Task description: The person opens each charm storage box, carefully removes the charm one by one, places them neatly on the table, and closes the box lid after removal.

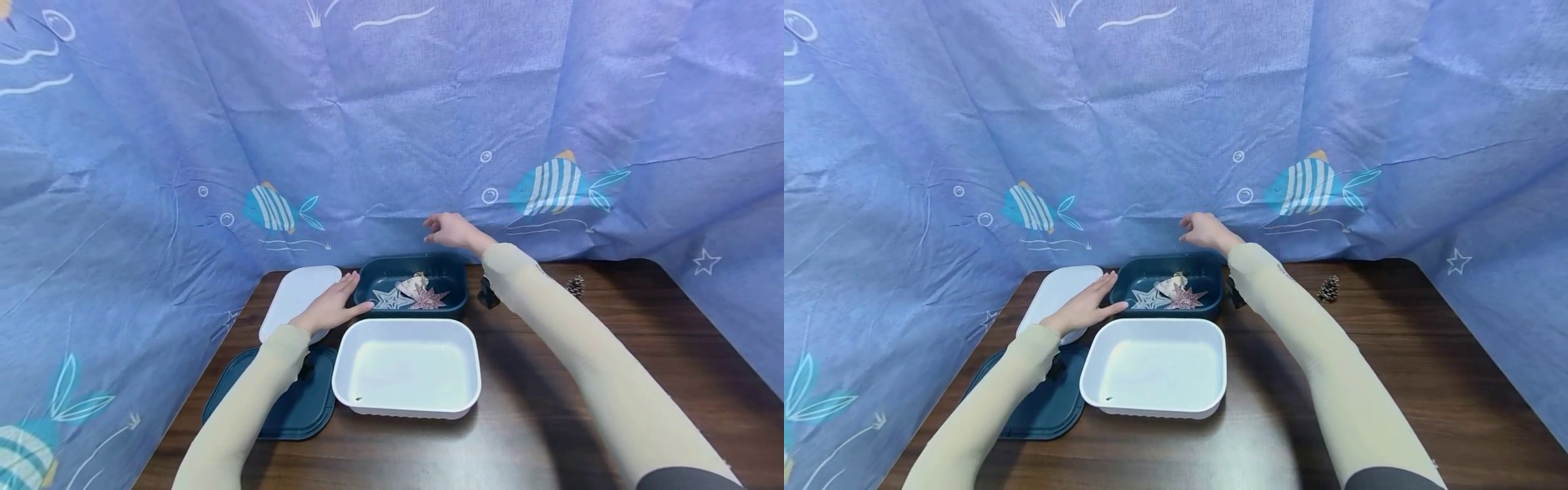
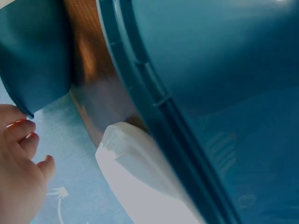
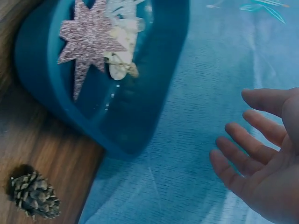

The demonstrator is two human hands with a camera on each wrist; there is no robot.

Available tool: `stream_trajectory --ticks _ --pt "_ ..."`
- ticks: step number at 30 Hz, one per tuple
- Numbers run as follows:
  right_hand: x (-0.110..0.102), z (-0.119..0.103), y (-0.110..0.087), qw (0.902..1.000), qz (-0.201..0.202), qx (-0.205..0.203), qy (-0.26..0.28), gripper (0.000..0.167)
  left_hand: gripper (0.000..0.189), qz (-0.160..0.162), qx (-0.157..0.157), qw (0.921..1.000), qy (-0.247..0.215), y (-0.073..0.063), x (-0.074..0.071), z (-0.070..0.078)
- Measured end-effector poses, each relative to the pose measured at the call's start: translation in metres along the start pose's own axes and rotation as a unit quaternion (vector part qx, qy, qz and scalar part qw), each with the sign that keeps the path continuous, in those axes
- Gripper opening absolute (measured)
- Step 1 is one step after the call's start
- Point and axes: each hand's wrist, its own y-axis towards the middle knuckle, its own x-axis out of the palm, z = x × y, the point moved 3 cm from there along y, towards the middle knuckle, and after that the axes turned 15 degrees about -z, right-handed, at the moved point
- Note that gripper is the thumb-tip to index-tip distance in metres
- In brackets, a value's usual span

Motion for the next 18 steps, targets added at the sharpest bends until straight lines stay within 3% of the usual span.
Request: stream_trajectory --ticks 6,18 --pt "0.015 0.005 0.005 0.9993 -0.026 0.018 -0.02 0.048 0.097 -0.011 0.0 0.9999 0.01 -0.001 -0.003 0.002" --pt "0.048 0.008 0.01 0.9905 -0.104 0.025 -0.086 0.054 0.099 0.002 0.006 0.9995 0.031 -0.002 -0.004 0.002"
